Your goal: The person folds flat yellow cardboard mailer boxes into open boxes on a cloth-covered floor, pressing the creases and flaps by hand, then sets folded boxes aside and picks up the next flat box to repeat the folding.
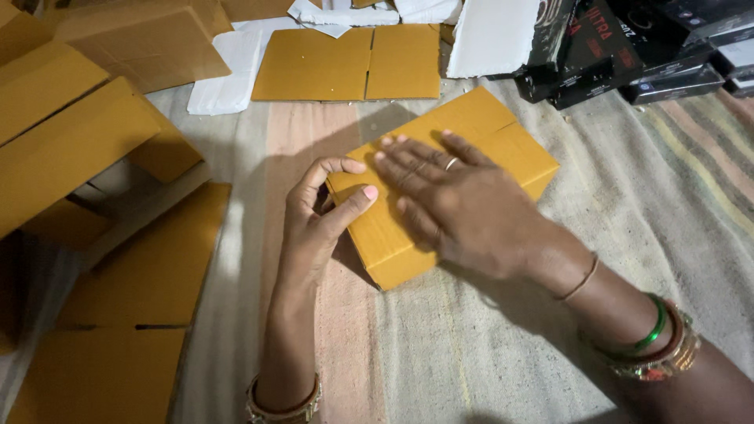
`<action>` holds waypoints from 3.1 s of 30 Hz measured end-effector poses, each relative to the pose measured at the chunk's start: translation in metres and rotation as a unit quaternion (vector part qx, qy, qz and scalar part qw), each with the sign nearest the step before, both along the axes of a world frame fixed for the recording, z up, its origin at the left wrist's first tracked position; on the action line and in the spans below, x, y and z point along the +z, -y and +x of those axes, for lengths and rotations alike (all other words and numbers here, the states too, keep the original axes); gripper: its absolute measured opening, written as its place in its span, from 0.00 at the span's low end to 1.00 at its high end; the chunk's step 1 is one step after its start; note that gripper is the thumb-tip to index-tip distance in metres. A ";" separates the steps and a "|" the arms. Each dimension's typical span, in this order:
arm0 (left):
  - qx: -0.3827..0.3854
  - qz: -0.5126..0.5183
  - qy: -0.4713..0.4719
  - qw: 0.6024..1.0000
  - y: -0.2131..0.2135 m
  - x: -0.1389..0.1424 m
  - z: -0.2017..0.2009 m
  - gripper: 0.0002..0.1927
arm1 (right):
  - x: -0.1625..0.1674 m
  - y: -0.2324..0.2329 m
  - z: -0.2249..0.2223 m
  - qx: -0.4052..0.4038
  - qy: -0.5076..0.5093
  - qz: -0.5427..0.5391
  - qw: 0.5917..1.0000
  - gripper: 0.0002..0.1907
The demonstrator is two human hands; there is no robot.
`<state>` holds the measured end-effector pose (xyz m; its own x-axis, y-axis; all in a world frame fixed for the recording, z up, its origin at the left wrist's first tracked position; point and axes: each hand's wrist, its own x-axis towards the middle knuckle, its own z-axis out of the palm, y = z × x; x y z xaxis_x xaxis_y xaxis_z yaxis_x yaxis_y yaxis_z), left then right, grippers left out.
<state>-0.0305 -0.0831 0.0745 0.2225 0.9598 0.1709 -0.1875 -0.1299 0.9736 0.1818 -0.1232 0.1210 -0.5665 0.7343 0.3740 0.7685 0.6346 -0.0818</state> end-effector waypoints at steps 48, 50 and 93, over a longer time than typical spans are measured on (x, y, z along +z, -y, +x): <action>0.003 0.208 -0.698 0.685 0.013 0.058 0.074 0.76 | -0.003 -0.031 0.068 -0.162 -0.077 -0.129 0.975 0.35; -0.005 0.196 -0.708 0.678 0.011 0.055 0.071 0.77 | 0.002 -0.029 0.066 -0.169 -0.081 -0.136 0.973 0.36; 0.095 0.248 -0.615 0.742 0.029 0.046 0.059 0.75 | -0.006 -0.062 0.067 -0.238 -0.049 -0.102 0.965 0.32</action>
<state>0.0288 -0.1122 0.1201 0.3718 0.8811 0.2923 0.8716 -0.4397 0.2169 0.2489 -0.0608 0.1150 -0.1169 0.9665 0.2283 0.9507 0.1754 -0.2557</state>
